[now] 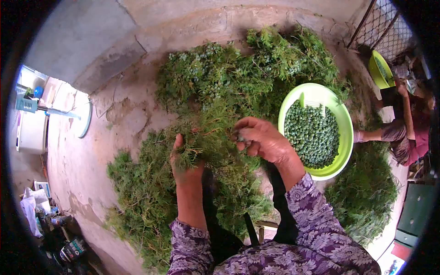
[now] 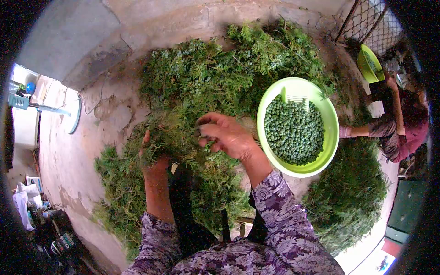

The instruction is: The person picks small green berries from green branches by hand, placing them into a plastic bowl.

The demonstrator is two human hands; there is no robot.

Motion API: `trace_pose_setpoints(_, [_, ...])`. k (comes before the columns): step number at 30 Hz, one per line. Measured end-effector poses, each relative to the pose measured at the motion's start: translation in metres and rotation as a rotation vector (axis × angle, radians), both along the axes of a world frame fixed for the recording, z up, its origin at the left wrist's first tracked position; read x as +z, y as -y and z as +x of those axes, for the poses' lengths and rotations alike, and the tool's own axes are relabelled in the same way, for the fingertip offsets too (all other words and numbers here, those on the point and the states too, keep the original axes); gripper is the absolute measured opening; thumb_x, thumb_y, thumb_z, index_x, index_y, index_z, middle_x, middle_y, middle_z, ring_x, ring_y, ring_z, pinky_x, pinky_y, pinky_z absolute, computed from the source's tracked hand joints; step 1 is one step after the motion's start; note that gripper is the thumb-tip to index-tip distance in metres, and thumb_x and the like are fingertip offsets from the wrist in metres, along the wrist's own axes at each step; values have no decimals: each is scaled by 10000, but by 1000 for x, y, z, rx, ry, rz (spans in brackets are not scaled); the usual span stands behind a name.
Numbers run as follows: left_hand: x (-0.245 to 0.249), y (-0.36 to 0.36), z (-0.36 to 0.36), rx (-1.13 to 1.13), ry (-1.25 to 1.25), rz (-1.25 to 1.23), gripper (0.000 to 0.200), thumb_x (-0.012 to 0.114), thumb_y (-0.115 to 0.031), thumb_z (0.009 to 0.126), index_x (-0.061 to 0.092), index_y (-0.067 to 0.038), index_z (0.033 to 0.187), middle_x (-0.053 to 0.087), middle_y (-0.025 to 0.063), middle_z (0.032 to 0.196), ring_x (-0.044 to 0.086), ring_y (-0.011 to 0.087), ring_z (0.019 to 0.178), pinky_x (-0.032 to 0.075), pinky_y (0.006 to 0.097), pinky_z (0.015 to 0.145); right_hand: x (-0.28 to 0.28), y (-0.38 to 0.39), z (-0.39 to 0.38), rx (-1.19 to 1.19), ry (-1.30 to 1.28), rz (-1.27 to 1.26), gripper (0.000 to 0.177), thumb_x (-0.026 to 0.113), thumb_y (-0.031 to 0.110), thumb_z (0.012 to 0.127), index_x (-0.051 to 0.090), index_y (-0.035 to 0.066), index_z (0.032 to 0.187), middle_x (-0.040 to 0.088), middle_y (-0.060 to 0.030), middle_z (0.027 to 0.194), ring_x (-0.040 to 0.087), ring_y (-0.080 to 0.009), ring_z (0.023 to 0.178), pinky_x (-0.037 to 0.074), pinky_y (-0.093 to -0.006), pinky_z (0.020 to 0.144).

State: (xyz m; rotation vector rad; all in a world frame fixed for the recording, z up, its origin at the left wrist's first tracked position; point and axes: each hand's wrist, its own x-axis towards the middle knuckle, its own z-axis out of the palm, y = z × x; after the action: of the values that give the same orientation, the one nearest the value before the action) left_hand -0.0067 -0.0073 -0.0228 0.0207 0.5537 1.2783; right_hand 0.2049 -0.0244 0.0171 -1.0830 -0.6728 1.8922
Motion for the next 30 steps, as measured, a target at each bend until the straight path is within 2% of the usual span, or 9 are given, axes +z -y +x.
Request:
trace_pose_setpoints(4, [6, 1, 6, -13, 42, -54, 300, 524, -216, 811, 502, -3, 1022, 566, 144, 962, 542, 274, 890, 446, 403, 790, 2, 0, -10, 162, 102, 80, 407, 639, 197, 724, 508, 16, 1064, 566, -23, 786, 513, -76, 652, 382, -196, 491])
trace_pose_setpoints(7, [6, 3, 10, -18, 14, -59, 324, 534, -227, 805, 490, -5, 1037, 568, 143, 959, 557, 290, 865, 464, 419, 760, 5, 1, -20, 167, 235, 172, 377, 656, 165, 715, 535, 5, 1034, 579, -15, 828, 516, -70, 702, 419, -207, 570])
trace_pose_setpoints(10, [9, 4, 14, -19, -99, -27, 326, 535, -224, 804, 485, -4, 1038, 568, 149, 954, 568, 303, 837, 481, 434, 724, -12, 3, -31, 47, 127, 342, 350, 661, 118, 707, 552, 7, 1020, 588, -5, 866, 515, -65, 755, 434, -214, 663])
trace_pose_setpoints(14, [10, 1, 13, -32, -15, -79, 312, 531, -219, 808, 489, -2, 1028, 571, 152, 939, 572, 298, 825, 493, 430, 706, -7, 4, -28, 94, 181, 322, 320, 653, 104, 713, 563, 20, 1009, 592, 6, 876, 516, -62, 787, 428, -215, 722])
trace_pose_setpoints(16, [10, 1, 12, -45, -15, -79, 310, 529, -217, 810, 489, 0, 1027, 573, 152, 934, 573, 295, 824, 493, 429, 707, 1, 4, -29, 98, 208, 420, 280, 641, 115, 726, 576, 27, 984, 595, 8, 868, 518, -57, 778, 429, -209, 703])
trace_pose_setpoints(20, [8, 1, 11, -3, -25, -110, 307, 509, -224, 820, 493, 5, 1025, 573, 154, 931, 573, 288, 815, 488, 433, 708, -6, 4, -30, 82, 193, 357, 238, 627, 154, 743, 595, 30, 943, 595, 9, 813, 513, -47, 720, 430, -202, 671])
trace_pose_setpoints(25, [7, -1, 0, -47, 12, -118, 298, 495, -223, 821, 504, -6, 1025, 578, 134, 926, 570, 277, 814, 481, 426, 719, -2, 0, -23, 291, 445, 201, 168, 585, 199, 777, 607, 33, 767, 548, 27, 613, 470, -33, 540, 367, -188, 454])
trace_pose_setpoints(29, [-36, -7, -46, 167, -47, 48, 248, 494, -198, 813, 548, -23, 981, 585, 116, 928, 568, 279, 806, 477, 405, 719, 13, 9, -14, 273, 323, 130, 187, 565, 201, 777, 588, 31, 702, 529, 21, 588, 469, -43, 529, 364, -196, 443])
trace_pose_setpoints(30, [-46, -6, -57, 257, -48, 154, 234, 492, -190, 811, 562, -27, 963, 590, 115, 917, 570, 278, 794, 478, 396, 713, 10, 7, -5, 137, 309, 118, 183, 567, 207, 766, 599, 27, 745, 538, 15, 600, 468, -49, 520, 370, -196, 448])
